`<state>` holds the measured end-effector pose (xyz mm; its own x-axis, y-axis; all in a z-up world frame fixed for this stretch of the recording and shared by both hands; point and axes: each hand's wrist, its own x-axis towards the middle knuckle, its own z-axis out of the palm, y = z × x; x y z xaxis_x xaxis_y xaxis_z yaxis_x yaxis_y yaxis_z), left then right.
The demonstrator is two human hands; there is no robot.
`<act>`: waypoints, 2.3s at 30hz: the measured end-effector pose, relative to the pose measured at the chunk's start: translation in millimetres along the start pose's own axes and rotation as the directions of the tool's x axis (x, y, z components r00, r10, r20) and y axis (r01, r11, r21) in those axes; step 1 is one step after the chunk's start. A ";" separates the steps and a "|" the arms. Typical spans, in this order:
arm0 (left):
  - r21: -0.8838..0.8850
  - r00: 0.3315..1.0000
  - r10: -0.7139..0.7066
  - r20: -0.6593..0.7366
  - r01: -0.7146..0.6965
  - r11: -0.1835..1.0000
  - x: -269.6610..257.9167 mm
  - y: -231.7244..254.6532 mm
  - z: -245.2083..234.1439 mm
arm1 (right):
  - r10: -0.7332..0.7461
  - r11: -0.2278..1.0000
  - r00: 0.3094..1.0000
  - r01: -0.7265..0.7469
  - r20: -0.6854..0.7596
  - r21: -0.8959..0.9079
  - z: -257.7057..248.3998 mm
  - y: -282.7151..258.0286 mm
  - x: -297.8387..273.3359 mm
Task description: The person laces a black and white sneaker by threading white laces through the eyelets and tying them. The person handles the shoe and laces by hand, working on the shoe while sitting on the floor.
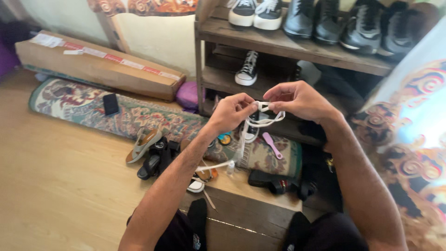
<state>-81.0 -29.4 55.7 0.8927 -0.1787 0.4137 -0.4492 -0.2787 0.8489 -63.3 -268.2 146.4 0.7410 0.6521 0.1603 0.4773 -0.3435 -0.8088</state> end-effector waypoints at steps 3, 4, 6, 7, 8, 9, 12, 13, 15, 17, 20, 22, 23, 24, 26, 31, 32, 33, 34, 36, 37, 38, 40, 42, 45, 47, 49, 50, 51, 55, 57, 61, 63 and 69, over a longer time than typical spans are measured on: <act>-0.003 1.000 0.001 -0.014 -0.001 1.000 -0.8 13.1 8.8 | -0.001 0.999 1.000 0.000 -0.027 -0.045 -13.2 -3.1 -20.4; 0.003 1.000 0.003 -0.010 -0.003 1.000 -0.4 18.0 11.6 | 0.040 0.993 0.998 -0.045 -0.049 -0.111 -16.3 -4.4 -26.1; 0.033 0.999 0.050 -0.013 -0.050 0.998 -1.6 25.9 17.1 | 0.122 0.962 0.988 -0.140 -0.091 -0.235 -19.3 -5.8 -38.3; 0.060 0.995 0.099 -0.015 -0.098 0.993 -1.2 30.0 18.5 | 0.151 0.936 0.984 -0.174 -0.100 -0.305 -20.3 -7.1 -44.2; 0.086 0.989 0.148 -0.016 -0.146 0.985 -1.1 33.8 20.2 | 0.179 0.904 0.978 -0.208 -0.110 -0.373 -21.7 -8.1 -49.3; 0.110 0.983 0.184 -0.022 -0.181 0.977 -0.7 37.1 22.5 | 0.207 0.866 0.971 -0.240 -0.123 -0.438 -23.7 -7.7 -54.2; 0.187 0.974 0.225 -0.016 -0.218 0.958 -1.2 49.5 28.1 | 0.068 0.780 0.990 -0.132 -0.127 -0.612 -32.1 -5.8 -69.8; 0.216 0.981 0.196 0.001 -0.192 0.957 -0.9 54.0 29.3 | 0.072 0.794 0.987 -0.144 -0.144 -0.590 -36.1 -5.1 -75.5; 0.269 0.987 0.162 0.013 -0.160 0.950 -3.4 61.8 35.0 | 0.083 0.822 0.980 -0.170 -0.181 -0.543 -42.3 -5.0 -87.3; 0.313 0.988 0.157 0.003 -0.150 0.938 -4.5 68.9 43.3 | 0.126 0.794 0.968 -0.230 -0.218 -0.563 -46.9 -10.0 -97.2; 0.409 0.981 0.195 0.011 -0.182 0.894 0.2 76.1 57.0 | 0.165 0.738 0.946 -0.307 -0.280 -0.601 -53.7 -24.8 -111.6; 0.365 0.983 0.182 -0.007 -0.167 0.916 4.0 79.0 64.8 | 0.199 0.709 0.922 -0.370 -0.333 -0.600 -58.1 -35.8 -117.9; 0.343 0.985 0.172 -0.016 -0.156 0.926 6.0 79.6 69.0 | 0.227 0.701 0.904 -0.410 -0.362 -0.583 -60.7 -39.6 -120.7; 0.320 0.986 0.165 -0.017 -0.151 0.935 8.8 79.7 73.4 | 0.255 0.693 0.884 -0.450 -0.391 -0.564 -64.0 -42.2 -123.5; 0.273 0.989 0.144 -0.019 -0.133 0.953 11.7 75.7 82.7 | 0.277 0.694 0.865 -0.481 -0.418 -0.536 -71.8 -43.4 -130.6; 0.307 0.990 0.132 -0.050 -0.111 0.945 23.4 49.4 110.2 | 0.241 0.846 0.848 -0.422 -0.472 -0.326 -87.3 -24.5 -146.9; 0.324 0.992 0.121 -0.044 -0.101 0.941 26.7 41.9 115.8 | 0.243 0.900 0.841 -0.382 -0.483 -0.211 -88.2 -19.1 -152.4; 0.336 0.995 0.101 -0.004 -0.094 0.937 30.4 33.7 121.8 | 0.248 0.938 0.833 -0.335 -0.494 -0.094 -90.0 -13.4 -156.6; 0.347 0.996 0.081 0.036 -0.088 0.934 35.1 25.7 127.0 | 0.234 0.966 0.842 -0.260 -0.487 0.015 -91.9 -7.1 -157.3; 0.284 0.983 0.119 0.140 -0.155 0.946 41.1 13.7 136.1 | 0.207 0.966 0.856 -0.102 -0.473 0.237 -93.2 4.6 -157.2; 0.204 0.963 0.191 0.193 -0.230 0.952 45.4 11.5 139.2 | 0.233 0.954 0.850 -0.106 -0.472 0.280 -94.7 8.1 -157.6; 0.118 0.935 0.264 0.238 -0.298 0.947 47.9 12.1 142.7 | 0.258 0.940 0.844 -0.108 -0.470 0.322 -94.3 11.0 -157.9; -0.128 0.910 0.235 0.342 -0.203 0.971 48.2 20.5 151.1 | 0.296 0.939 0.839 -0.168 -0.456 0.301 -89.2 16.3 -154.6; -0.379 0.878 0.275 0.393 -0.118 0.918 50.0 32.6 163.2 | 0.313 0.950 0.841 -0.269 -0.442 0.160 -83.9 22.2 -148.4; -0.607 0.862 0.305 0.405 0.004 0.794 55.0 40.9 185.4 | 0.259 0.966 0.913 -0.246 -0.314 0.080 -82.5 32.8 -140.6; -0.559 0.856 0.201 0.476 0.118 0.820 61.8 36.5 195.9 | 0.136 0.983 0.914 -0.172 -0.383 -0.061 -88.4 38.4 -143.4; -0.507 0.874 0.149 0.462 0.123 0.853 66.3 24.9 192.6 | 0.171 0.944 0.868 -0.279 -0.465 -0.173 -99.2 44.4 -147.4; -0.480 0.883 0.125 0.453 0.124 0.868 68.0 18.0 187.6 | 0.262 0.886 0.811 -0.417 -0.523 -0.202 -108.8 47.8 -151.5; -0.487 0.875 0.108 0.471 0.156 0.860 69.9 11.3 182.9 | 0.342 0.809 0.738 -0.546 -0.582 -0.218 -117.1 54.2 -154.2; -0.392 0.862 0.082 0.500 0.141 0.909 75.9 -11.7 160.7 | 0.130 0.733 0.754 -0.510 -0.644 -0.449 -148.0 97.8 -169.7; -0.292 0.859 0.047 0.510 0.122 0.949 81.3 -19.8 149.4 | 0.053 0.691 0.743 -0.510 -0.667 -0.513 -158.0 122.3 -176.9; -0.220 0.840 -0.032 0.541 0.178 0.959 91.6 -32.7 126.2 | 0.127 0.499 0.625 -0.711 -0.771 -0.494 -165.2 158.1 -188.1; -0.188 0.843 -0.016 0.538 0.138 0.972 97.2 -35.0 124.6 | 0.125 0.377 0.608 -0.760 -0.784 -0.529 -163.8 174.3 -188.9; -0.087 0.840 0.040 0.541 0.008 0.996 119.6 -29.3 146.3 | 0.113 0.262 0.641 -0.756 -0.759 -0.600 -162.4 216.6 -177.0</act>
<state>33.6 -180.7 32.2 0.7120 -0.6721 0.2035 -0.4371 -0.1973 0.8775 -14.4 -567.8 34.8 0.8875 -0.1334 0.4410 -0.1518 -0.9884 0.0066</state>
